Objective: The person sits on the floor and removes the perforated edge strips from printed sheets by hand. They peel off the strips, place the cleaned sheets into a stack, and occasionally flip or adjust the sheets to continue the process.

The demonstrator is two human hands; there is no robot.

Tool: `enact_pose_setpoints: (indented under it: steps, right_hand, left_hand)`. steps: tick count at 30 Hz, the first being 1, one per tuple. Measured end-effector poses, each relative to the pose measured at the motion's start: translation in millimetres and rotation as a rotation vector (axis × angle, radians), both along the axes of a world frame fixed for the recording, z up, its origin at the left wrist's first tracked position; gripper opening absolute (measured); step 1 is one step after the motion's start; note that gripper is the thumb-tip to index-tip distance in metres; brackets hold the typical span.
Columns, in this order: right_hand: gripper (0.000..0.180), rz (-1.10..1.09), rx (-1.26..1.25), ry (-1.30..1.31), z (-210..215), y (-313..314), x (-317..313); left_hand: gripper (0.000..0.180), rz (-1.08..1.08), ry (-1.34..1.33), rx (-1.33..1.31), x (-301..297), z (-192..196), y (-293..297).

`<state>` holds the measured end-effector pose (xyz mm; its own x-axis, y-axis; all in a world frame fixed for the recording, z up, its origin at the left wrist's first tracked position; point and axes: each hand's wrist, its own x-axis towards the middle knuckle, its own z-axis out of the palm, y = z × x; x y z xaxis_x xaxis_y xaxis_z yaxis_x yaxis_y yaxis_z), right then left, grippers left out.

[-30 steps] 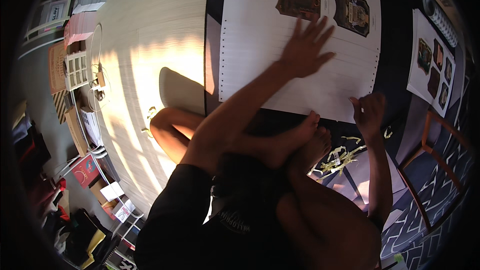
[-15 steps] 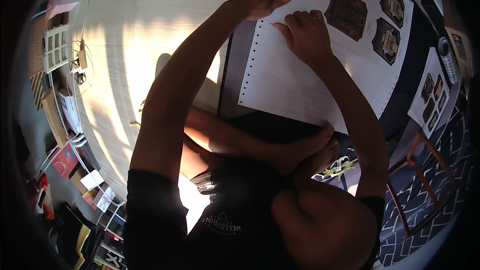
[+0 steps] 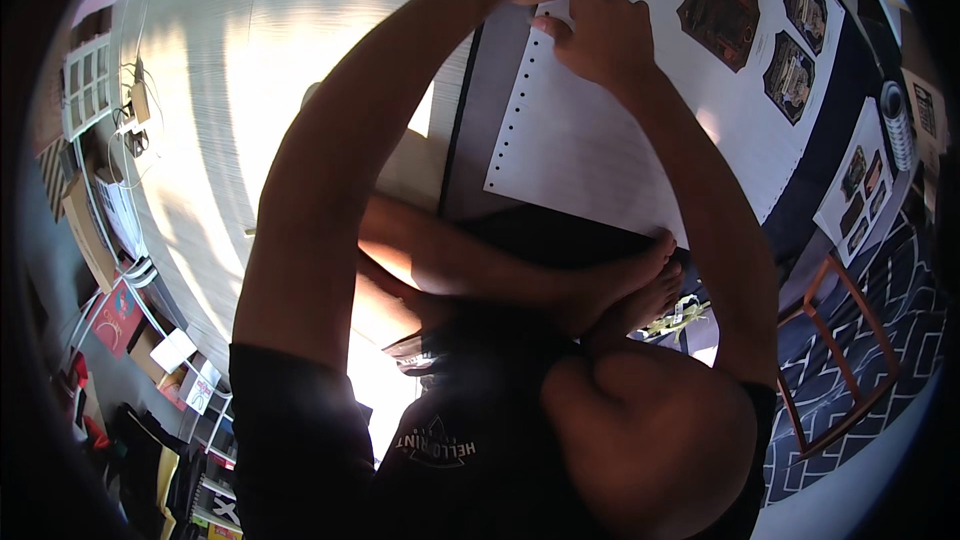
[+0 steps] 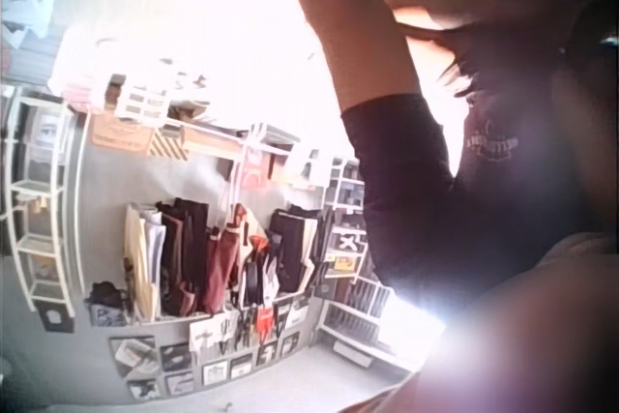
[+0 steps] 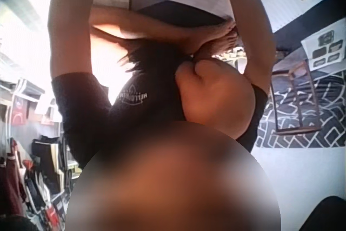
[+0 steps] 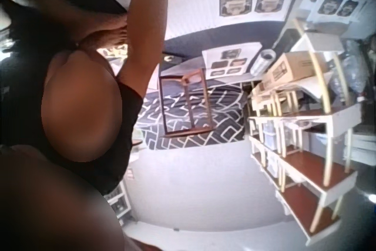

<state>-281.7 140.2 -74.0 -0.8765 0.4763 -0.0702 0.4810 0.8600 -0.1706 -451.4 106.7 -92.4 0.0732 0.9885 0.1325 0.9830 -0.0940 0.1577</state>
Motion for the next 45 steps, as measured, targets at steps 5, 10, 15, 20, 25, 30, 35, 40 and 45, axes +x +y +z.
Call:
enact_pose_setpoints:
  steps: [5, 10, 15, 20, 25, 30, 35, 40, 45]
  right_hand:
    - [0.043, 0.025, -0.431, 0.08, 14, 40, -1]
    - [0.026, 0.159, -0.132, 0.364, -13, 35, 10]
    - [0.026, 0.242, 0.015, 0.323, -14, 5, 17]
    - [0.023, 0.28, -0.045, 0.38, -12, -39, 37]
    - [0.022, 0.304, -0.158, 0.394, -9, -82, 62]
    - [0.006, 0.339, -0.192, 0.388, -7, -125, 81]
    - [0.016, 0.414, -0.251, 0.333, -4, -160, 105]
    - [0.01, 0.418, -0.4, 0.376, -3, -151, 106]
    - [0.018, 0.263, -0.065, 0.502, 6, -49, 46]
  left_hand:
    - [0.055, -0.027, 0.033, 0.001, 0, -2, -3]
    - [0.053, -0.018, 0.03, 0.042, 3, -7, -1]
    - [0.051, -0.001, 0.053, 0.045, 3, -10, -4]
    - [0.051, 0.009, 0.032, 0.063, 4, -11, -3]
    - [0.051, 0.007, 0.016, 0.094, 7, -19, 0]
    - [0.051, 0.028, 0.027, 0.088, 3, -14, -10]
    - [0.05, 0.026, 0.0, 0.097, 5, -13, -5]
    - [0.051, 0.017, 0.001, 0.069, 5, -9, -1]
    - [0.051, 0.028, -0.013, 0.064, 3, -8, -1]
